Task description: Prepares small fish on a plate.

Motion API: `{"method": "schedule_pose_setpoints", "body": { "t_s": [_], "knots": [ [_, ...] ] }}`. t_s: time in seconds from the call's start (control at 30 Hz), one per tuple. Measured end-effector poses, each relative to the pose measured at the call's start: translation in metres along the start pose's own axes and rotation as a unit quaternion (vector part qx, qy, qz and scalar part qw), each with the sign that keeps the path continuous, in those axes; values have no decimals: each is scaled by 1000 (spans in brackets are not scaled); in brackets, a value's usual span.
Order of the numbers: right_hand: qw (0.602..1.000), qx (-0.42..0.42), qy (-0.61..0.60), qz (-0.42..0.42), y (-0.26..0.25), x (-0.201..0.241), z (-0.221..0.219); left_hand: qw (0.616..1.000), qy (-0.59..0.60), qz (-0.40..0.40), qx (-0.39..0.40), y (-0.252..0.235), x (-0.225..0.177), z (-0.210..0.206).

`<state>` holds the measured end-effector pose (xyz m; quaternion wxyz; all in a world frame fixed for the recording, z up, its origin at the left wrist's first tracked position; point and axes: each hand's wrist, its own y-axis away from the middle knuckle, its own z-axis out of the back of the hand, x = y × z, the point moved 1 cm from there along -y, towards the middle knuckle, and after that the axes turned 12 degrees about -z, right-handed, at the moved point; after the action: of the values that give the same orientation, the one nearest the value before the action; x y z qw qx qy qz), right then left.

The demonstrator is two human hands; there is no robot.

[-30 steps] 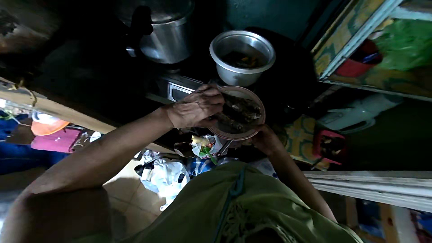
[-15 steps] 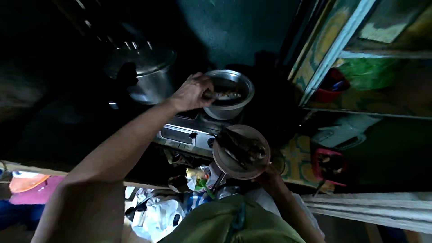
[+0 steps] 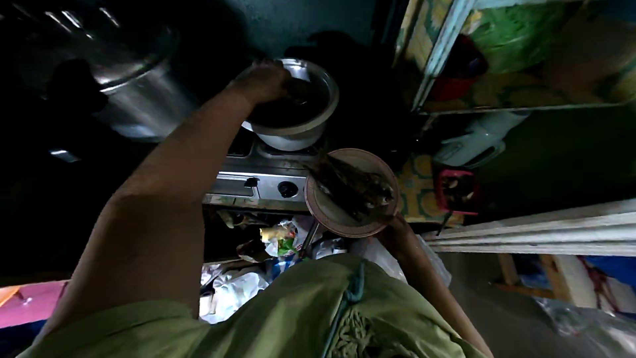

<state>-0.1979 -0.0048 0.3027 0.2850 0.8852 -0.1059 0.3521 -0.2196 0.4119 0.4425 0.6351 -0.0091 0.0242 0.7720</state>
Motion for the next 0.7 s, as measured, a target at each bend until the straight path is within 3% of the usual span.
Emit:
{"method": "schedule_pose_setpoints", "body": {
  "t_s": [0.07,0.17,0.23,0.33,0.53,0.7],
  "knots": [
    [1000,5,9,-1,0,3,-7,999,0,-19,-30,17,-17,23],
    [999,20,32,-11,-3,6,-19,991,29,-120,-57,65,-60,51],
    [997,53,53,-19,-8,8,-29,978,49,-196,-61,101,-84,56],
    [990,102,85,-36,-18,7,-44,964,84,-247,-47,145,-108,45],
    [974,151,151,-71,-25,-1,-83,967,67,-235,-77,199,-116,18],
    [972,133,169,-92,-26,-12,-105,986,68,-147,-49,225,-114,6]
  ]
}}
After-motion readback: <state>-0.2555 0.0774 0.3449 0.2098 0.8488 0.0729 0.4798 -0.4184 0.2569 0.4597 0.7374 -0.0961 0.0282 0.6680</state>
